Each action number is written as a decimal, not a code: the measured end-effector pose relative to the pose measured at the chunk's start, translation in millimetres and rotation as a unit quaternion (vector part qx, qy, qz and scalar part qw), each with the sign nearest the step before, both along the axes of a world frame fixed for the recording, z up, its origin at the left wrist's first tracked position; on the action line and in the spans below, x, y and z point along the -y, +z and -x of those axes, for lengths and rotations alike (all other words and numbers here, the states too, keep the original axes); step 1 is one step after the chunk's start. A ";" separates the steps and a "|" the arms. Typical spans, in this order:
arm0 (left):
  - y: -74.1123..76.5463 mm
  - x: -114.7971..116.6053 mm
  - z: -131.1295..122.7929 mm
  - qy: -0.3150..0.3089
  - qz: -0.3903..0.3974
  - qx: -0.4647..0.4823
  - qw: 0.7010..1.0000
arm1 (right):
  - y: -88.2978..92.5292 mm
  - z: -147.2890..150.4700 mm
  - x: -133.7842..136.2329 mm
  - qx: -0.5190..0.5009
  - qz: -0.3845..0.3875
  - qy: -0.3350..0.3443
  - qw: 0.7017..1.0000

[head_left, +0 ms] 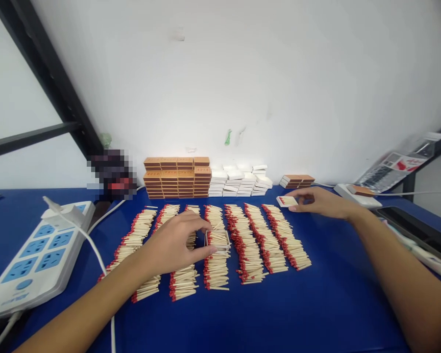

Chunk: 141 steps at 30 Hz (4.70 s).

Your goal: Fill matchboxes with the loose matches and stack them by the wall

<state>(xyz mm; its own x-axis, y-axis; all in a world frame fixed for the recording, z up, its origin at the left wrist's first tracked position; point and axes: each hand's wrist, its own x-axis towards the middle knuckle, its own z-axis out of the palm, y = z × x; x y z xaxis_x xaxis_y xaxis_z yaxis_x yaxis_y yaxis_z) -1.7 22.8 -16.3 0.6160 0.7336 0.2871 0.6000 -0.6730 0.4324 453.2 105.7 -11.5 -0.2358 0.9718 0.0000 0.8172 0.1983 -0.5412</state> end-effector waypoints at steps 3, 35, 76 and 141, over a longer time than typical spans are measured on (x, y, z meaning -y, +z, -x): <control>0.6 -0.4 0.1 -0.001 -0.003 -0.001 1.000 | -8.2 -9.5 -2.7 0.030 0.042 0.017 0.999; 2.6 -1.3 1.9 -0.010 -0.014 -0.015 1.000 | 0.7 19.5 4.6 0.106 -0.021 0.016 0.994; 3.8 -1.6 2.6 -0.025 -0.029 -0.020 0.999 | 8.7 -4.4 16.2 0.032 -0.024 -0.030 0.999; 6.8 12.3 -14.3 -0.073 -0.101 0.094 0.988 | 9.2 178.1 99.8 -0.101 -0.120 0.243 0.957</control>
<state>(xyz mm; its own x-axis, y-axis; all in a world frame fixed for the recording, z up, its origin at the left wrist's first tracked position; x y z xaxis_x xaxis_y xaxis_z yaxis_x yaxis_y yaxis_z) 12.6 10.5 -9.5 0.6325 0.5579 0.5373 0.4129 -0.8297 0.3755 275.2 6.0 -2.3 -0.6313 0.7143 0.3021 0.4812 0.6662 -0.5697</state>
